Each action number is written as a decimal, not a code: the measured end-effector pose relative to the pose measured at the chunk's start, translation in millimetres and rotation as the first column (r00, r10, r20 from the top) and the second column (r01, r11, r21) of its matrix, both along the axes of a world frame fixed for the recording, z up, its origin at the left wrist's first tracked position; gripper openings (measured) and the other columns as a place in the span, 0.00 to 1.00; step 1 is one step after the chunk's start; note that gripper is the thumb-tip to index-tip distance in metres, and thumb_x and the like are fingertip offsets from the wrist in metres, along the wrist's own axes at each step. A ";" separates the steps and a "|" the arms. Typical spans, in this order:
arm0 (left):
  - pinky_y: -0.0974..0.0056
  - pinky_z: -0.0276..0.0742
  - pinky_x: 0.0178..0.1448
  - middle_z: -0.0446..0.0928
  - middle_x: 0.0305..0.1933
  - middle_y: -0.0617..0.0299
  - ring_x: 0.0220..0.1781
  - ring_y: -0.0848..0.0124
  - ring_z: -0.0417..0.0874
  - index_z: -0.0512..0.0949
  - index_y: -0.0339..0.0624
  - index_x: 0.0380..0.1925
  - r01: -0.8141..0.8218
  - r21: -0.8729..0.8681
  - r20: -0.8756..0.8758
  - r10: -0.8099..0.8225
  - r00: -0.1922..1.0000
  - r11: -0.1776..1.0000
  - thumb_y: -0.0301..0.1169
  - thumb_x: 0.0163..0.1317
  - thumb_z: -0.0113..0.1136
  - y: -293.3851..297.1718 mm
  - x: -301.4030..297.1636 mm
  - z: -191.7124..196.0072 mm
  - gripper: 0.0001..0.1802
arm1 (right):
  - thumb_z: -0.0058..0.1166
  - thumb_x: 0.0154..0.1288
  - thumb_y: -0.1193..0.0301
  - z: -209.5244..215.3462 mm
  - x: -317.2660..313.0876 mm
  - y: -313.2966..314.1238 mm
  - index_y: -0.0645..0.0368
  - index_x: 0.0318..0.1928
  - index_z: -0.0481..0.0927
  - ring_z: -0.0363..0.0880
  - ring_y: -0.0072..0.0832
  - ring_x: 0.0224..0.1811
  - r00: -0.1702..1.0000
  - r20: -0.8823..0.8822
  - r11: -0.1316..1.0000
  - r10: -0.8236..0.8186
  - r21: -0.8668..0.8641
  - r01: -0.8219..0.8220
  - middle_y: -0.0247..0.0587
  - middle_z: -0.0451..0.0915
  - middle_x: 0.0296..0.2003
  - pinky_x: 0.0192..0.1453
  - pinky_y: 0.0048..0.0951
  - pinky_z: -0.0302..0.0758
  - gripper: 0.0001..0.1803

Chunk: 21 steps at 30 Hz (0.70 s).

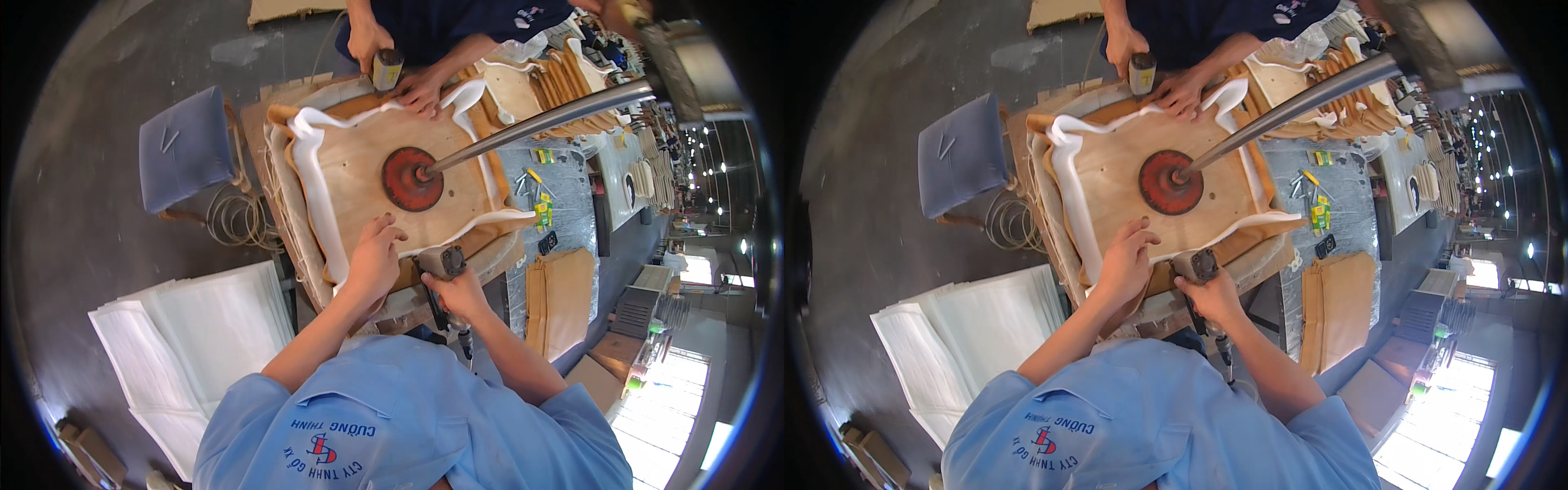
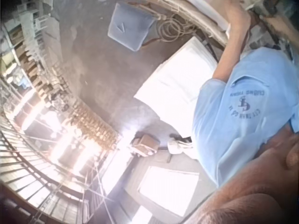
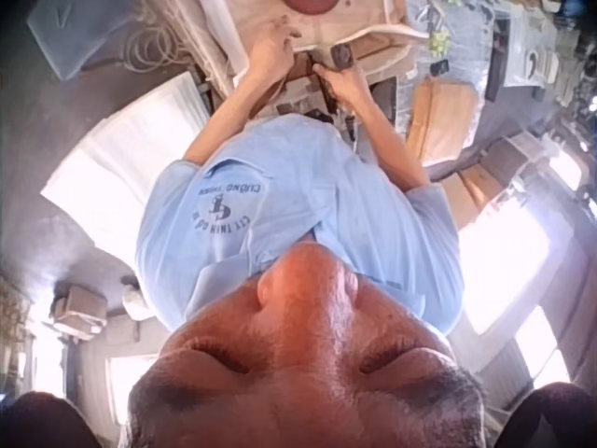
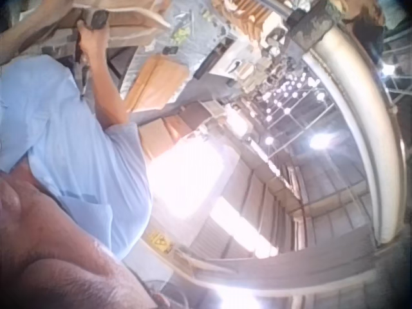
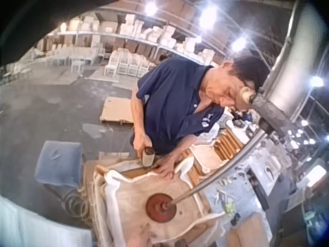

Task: The person places a white fabric cover over a wooden chair seat, aligns it, and uses a staple gun to secure the fabric to the underside of the seat. The person repeats this process for multiple chair seats.

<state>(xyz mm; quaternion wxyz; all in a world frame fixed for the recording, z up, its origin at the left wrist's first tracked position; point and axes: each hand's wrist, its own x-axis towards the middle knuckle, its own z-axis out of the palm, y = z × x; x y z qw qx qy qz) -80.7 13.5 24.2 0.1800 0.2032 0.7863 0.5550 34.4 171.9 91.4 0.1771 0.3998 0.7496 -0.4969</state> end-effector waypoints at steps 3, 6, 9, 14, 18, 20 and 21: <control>0.56 0.76 0.70 0.80 0.65 0.46 0.68 0.50 0.81 0.83 0.37 0.48 0.005 0.081 0.085 -0.012 0.996 0.997 0.15 0.67 0.54 -29.6 -4.7 35.9 0.14 | 0.70 0.71 0.66 2.1 11.2 6.8 0.63 0.45 0.85 0.75 0.18 0.19 0.994 -0.078 0.997 -0.073 -0.040 0.070 0.31 0.80 0.23 0.21 0.26 0.69 0.13; 0.57 0.78 0.67 0.82 0.62 0.48 0.65 0.56 0.84 0.83 0.37 0.48 -0.071 0.126 -0.030 0.075 0.997 0.989 0.17 0.70 0.56 -73.0 -2.8 47.4 0.11 | 0.70 0.71 0.65 -2.3 44.4 9.0 0.62 0.46 0.85 0.77 0.18 0.20 0.976 -0.182 0.992 -0.122 -0.031 0.119 0.31 0.80 0.23 0.23 0.26 0.72 0.13; 0.59 0.80 0.64 0.82 0.63 0.52 0.63 0.60 0.84 0.84 0.38 0.47 -0.276 0.066 -0.103 0.281 0.954 0.959 0.20 0.72 0.58 -111.1 1.2 34.7 0.08 | 0.71 0.70 0.65 -3.8 62.6 -0.7 0.62 0.47 0.85 0.78 0.18 0.22 0.954 -0.255 0.984 -0.158 0.037 0.173 0.31 0.82 0.27 0.26 0.26 0.75 0.14; 0.56 0.79 0.65 0.79 0.68 0.50 0.67 0.54 0.82 0.83 0.39 0.53 -0.365 -0.053 0.053 0.368 0.928 0.929 0.26 0.70 0.63 -141.7 8.3 -19.9 0.13 | 0.74 0.65 0.66 -21.9 77.6 -5.1 0.56 0.69 0.78 0.86 0.31 0.34 0.929 -0.342 0.969 -0.140 0.145 0.200 0.45 0.89 0.42 0.42 0.34 0.83 0.33; 0.54 0.77 0.71 0.72 0.74 0.43 0.75 0.48 0.74 0.81 0.41 0.62 -0.249 -0.177 -0.099 0.235 0.967 0.952 0.27 0.67 0.64 -133.1 20.5 -29.0 0.22 | 0.74 0.64 0.66 -31.6 79.4 0.7 0.56 0.67 0.79 0.89 0.40 0.49 0.925 -0.364 0.966 -0.108 0.181 0.184 0.50 0.89 0.49 0.55 0.38 0.82 0.32; 0.53 0.76 0.72 0.70 0.74 0.41 0.76 0.47 0.73 0.80 0.40 0.63 -0.217 -0.254 -0.094 0.200 0.975 0.942 0.27 0.67 0.65 -121.6 27.3 -14.6 0.23 | 0.74 0.63 0.66 -38.2 81.8 1.0 0.56 0.66 0.80 0.89 0.43 0.54 0.919 -0.368 0.960 -0.143 0.173 0.218 0.51 0.89 0.50 0.58 0.39 0.82 0.31; 0.53 0.76 0.73 0.70 0.75 0.40 0.77 0.46 0.72 0.80 0.40 0.63 -0.203 -0.290 -0.091 0.184 0.979 0.935 0.27 0.67 0.65 -116.8 28.7 -6.1 0.24 | 0.74 0.63 0.65 -39.6 83.1 1.0 0.56 0.65 0.80 0.88 0.43 0.55 0.912 -0.374 0.956 -0.165 0.165 0.241 0.51 0.89 0.51 0.59 0.39 0.82 0.31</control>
